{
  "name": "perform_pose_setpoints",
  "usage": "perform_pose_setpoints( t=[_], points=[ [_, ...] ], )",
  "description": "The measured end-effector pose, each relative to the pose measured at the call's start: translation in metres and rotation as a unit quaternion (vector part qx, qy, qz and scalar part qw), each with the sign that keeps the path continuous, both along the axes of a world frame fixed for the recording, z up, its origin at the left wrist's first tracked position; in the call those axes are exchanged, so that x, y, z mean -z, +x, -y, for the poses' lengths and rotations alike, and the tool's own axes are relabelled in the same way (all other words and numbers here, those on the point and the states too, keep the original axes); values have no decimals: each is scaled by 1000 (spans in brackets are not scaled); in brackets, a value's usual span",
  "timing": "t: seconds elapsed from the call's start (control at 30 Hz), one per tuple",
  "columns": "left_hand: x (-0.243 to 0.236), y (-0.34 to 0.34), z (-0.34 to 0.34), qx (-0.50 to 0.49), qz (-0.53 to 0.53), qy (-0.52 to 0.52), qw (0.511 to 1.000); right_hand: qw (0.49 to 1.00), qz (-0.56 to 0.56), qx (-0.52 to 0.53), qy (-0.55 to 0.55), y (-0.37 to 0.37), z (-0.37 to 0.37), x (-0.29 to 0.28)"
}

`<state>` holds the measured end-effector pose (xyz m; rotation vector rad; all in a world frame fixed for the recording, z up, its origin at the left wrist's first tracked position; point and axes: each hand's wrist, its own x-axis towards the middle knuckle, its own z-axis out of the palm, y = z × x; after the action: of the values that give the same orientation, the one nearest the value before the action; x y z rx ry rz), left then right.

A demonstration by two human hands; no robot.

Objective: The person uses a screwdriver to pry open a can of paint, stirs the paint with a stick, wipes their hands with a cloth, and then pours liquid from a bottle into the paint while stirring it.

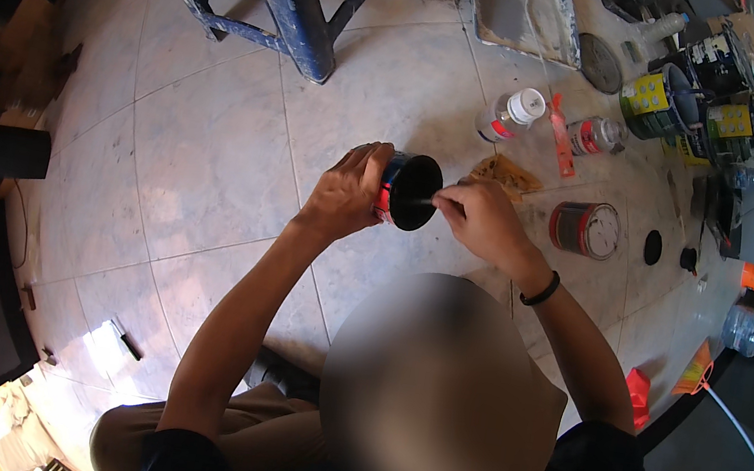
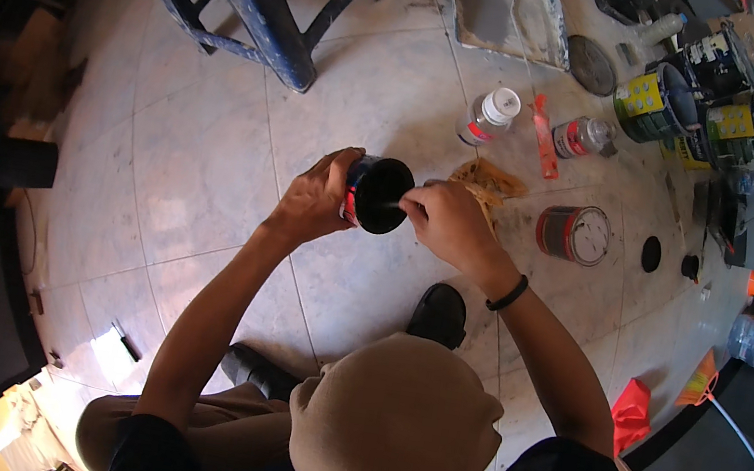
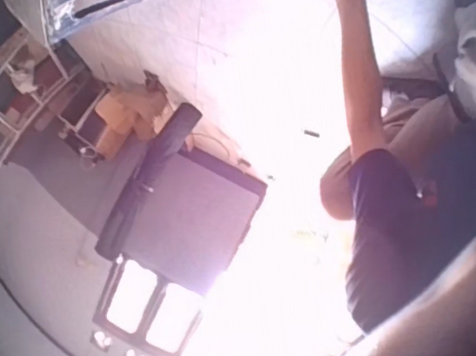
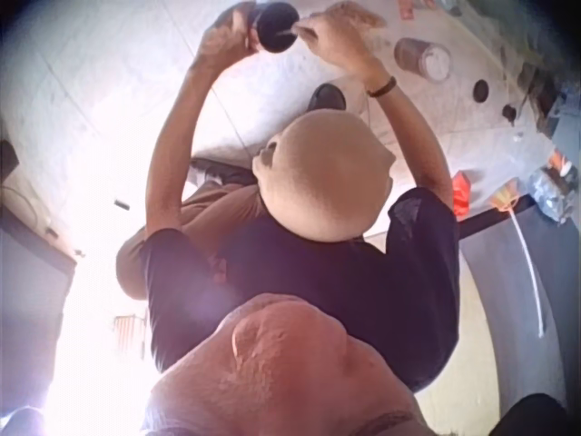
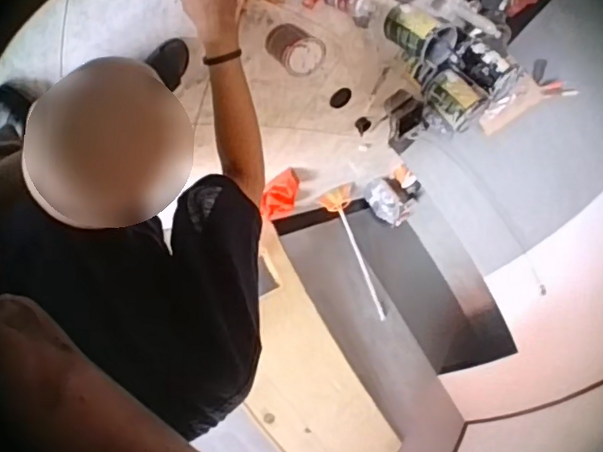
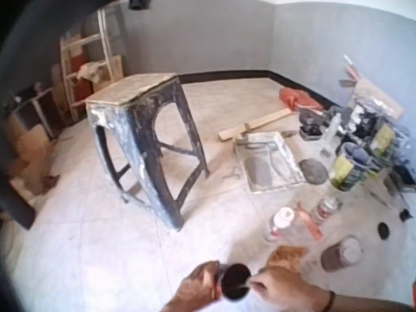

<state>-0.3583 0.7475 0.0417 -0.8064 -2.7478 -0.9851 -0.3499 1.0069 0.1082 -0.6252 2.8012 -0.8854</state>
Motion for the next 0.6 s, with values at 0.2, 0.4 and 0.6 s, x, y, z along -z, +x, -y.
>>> perform_pose_setpoints(
  t=[0.2, 0.4, 0.6],
  points=[
    [-6, -3, 2, 3, 44, -4, 999, 1000, -4, 17, 0, 1, -1, 3],
    [-9, -4, -1, 10, 46, -8, 999, 1000, -21, -13, -9, -4, -6, 7],
    [-7, -3, 2, -3, 80, 5, 997, 998, 4, -12, -55, -7, -10, 7]
  ],
)
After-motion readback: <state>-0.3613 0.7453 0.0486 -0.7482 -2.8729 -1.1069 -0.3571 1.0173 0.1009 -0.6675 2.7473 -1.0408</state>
